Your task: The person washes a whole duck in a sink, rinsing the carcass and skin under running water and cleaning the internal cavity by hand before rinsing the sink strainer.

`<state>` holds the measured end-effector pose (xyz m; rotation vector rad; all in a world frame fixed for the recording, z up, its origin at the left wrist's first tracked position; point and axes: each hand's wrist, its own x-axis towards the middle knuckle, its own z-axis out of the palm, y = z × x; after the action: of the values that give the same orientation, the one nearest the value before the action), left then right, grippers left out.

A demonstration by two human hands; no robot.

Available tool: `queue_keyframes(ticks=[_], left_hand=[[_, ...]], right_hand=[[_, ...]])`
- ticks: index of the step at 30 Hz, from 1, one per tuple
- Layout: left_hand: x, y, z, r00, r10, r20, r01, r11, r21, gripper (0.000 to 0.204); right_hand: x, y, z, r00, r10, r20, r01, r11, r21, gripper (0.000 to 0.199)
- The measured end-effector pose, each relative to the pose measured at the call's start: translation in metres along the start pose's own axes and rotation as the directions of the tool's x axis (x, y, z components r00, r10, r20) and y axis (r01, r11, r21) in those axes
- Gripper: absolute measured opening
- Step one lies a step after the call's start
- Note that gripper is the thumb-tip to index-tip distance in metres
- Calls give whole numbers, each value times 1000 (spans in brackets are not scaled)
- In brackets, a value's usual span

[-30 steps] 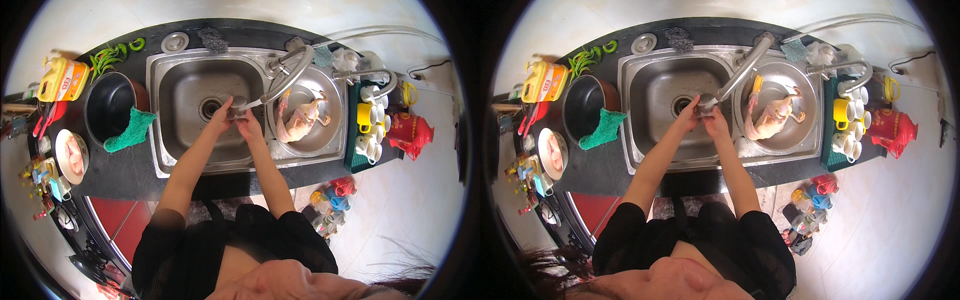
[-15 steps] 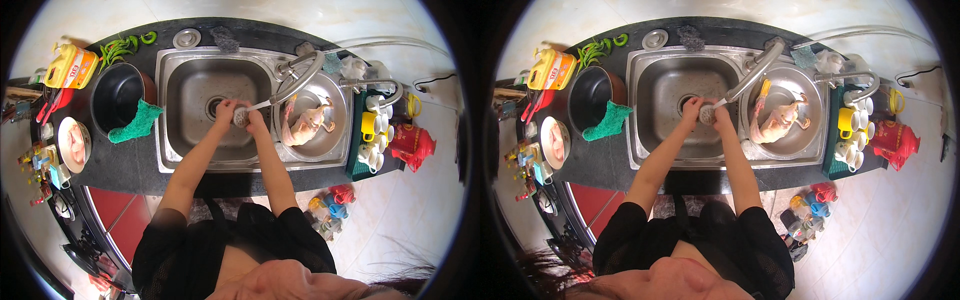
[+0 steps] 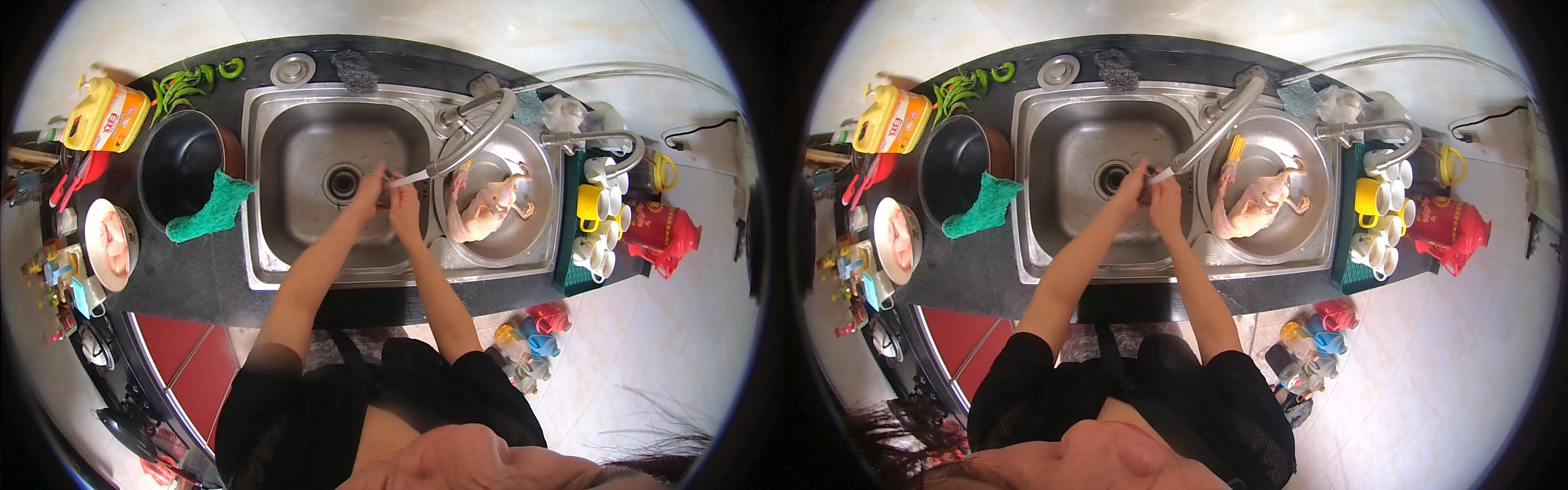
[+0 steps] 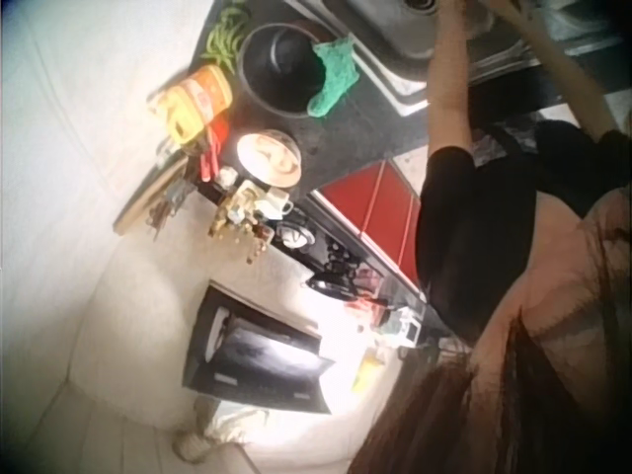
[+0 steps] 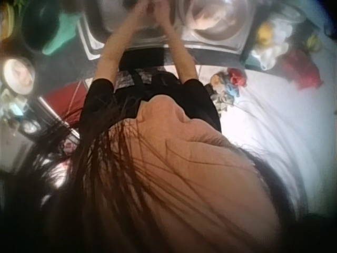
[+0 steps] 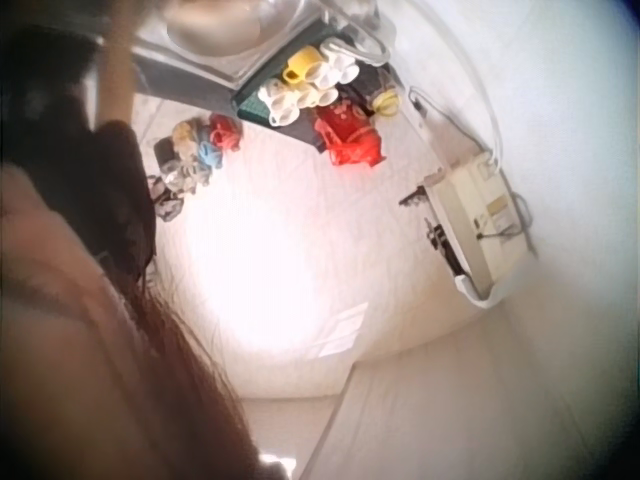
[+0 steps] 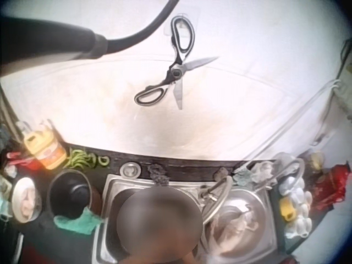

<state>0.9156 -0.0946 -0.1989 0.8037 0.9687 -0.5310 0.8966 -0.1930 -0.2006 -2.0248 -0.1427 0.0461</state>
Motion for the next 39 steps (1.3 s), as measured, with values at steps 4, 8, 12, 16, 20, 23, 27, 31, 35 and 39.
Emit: queue_keyframes(ticks=[4,8,12,16,20,23,27,31,35,39], left_hand=[[24,4,-24,919,14,393,172,883,-436,34],[35,2,-27,886,205,417,-20,913,-407,37],[13,7,-18,859,119,498,58,944,-325,43],[2,8,-30,868,85,489,117,922,-369,48],[-3,10,-40,871,25,491,158,932,-328,51],[0,10,-37,837,28,546,158,943,-292,46],[0,11,-25,952,40,302,6,989,-148,35],[16,3,-29,945,324,28,-324,928,182,27],[-10,4,-27,473,848,237,-689,189,700,26],[-38,15,-27,302,766,568,-740,-187,646,47]], right_hand=[[1,-24,-6,980,-199,24,201,974,-107,28],[4,-37,-11,997,71,-12,-69,988,136,46],[-6,-22,-10,999,35,-16,-37,990,-137,58],[-5,-37,-19,994,-40,102,46,997,-61,60],[-5,-37,-30,956,-228,186,273,923,-271,53],[2,-30,-29,843,-378,382,524,740,-423,47],[-6,-7,-15,838,-419,351,546,627,-556,39],[-28,-20,29,916,276,290,-243,959,-146,30],[-4,-20,15,639,513,573,-701,82,709,22],[15,25,0,522,471,711,-734,-177,656,23]])
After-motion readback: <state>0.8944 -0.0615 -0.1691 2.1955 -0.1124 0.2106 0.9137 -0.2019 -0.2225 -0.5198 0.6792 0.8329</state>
